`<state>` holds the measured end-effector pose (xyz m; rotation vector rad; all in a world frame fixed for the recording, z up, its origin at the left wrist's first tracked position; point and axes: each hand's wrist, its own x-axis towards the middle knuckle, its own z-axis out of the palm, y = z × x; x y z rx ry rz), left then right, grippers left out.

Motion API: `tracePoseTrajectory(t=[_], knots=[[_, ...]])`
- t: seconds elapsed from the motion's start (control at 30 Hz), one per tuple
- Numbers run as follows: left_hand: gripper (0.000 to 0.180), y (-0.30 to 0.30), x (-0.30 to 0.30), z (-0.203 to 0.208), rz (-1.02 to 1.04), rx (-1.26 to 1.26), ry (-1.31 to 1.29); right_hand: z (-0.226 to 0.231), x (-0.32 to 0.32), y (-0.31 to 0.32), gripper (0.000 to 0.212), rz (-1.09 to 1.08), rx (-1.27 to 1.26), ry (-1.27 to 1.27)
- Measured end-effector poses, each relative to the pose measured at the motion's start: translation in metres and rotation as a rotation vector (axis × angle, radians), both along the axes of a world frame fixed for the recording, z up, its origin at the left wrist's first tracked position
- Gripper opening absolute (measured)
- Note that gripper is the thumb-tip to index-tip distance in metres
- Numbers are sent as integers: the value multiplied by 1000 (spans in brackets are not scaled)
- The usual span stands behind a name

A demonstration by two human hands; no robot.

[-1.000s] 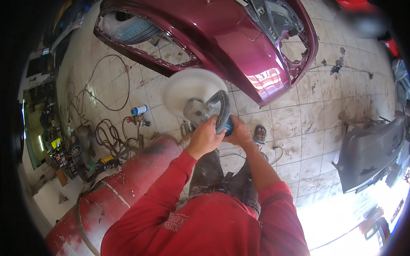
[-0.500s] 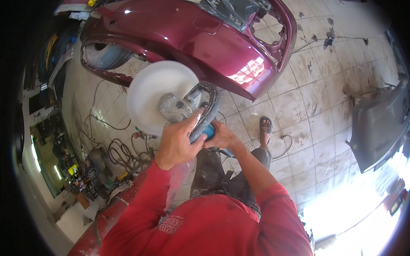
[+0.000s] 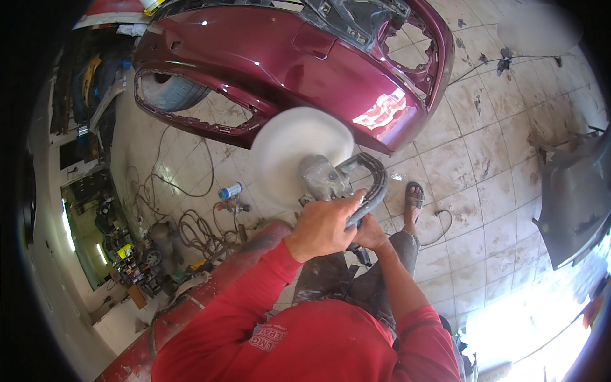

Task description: The person uses a rotary polisher with a buffing pad to polish the surface of a maroon car bumper. They move the tool across the bumper in sweeping motions, occasionally pausing to reposition or wipe the surface.

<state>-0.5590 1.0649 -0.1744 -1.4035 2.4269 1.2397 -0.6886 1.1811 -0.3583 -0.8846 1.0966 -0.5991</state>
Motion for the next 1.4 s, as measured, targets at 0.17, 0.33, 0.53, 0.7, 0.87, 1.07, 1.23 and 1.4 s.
tracePoseTrajectory(t=[0.17,0.33,0.53,0.7,0.87,1.07,1.23,1.4], knots=[[63,-48,26,54,138,-53,-112,36,37,-64,82,62,-35,-48],[59,-97,69,82,213,-189,21,93,69,-136,86,57,-110,17],[63,-81,62,71,142,-242,53,66,65,-122,92,-78,-194,-25],[63,-52,24,49,-22,-107,21,35,42,-50,87,-190,-48,-70],[50,-65,-1,41,-128,-259,188,55,26,-45,79,-343,-5,-98],[46,-126,23,72,-71,-485,338,111,27,-120,88,-275,0,-44],[43,-153,28,70,127,-654,478,130,39,-167,93,-185,-71,11],[40,-135,1,42,28,-704,426,100,17,-138,96,-229,-8,-8]])
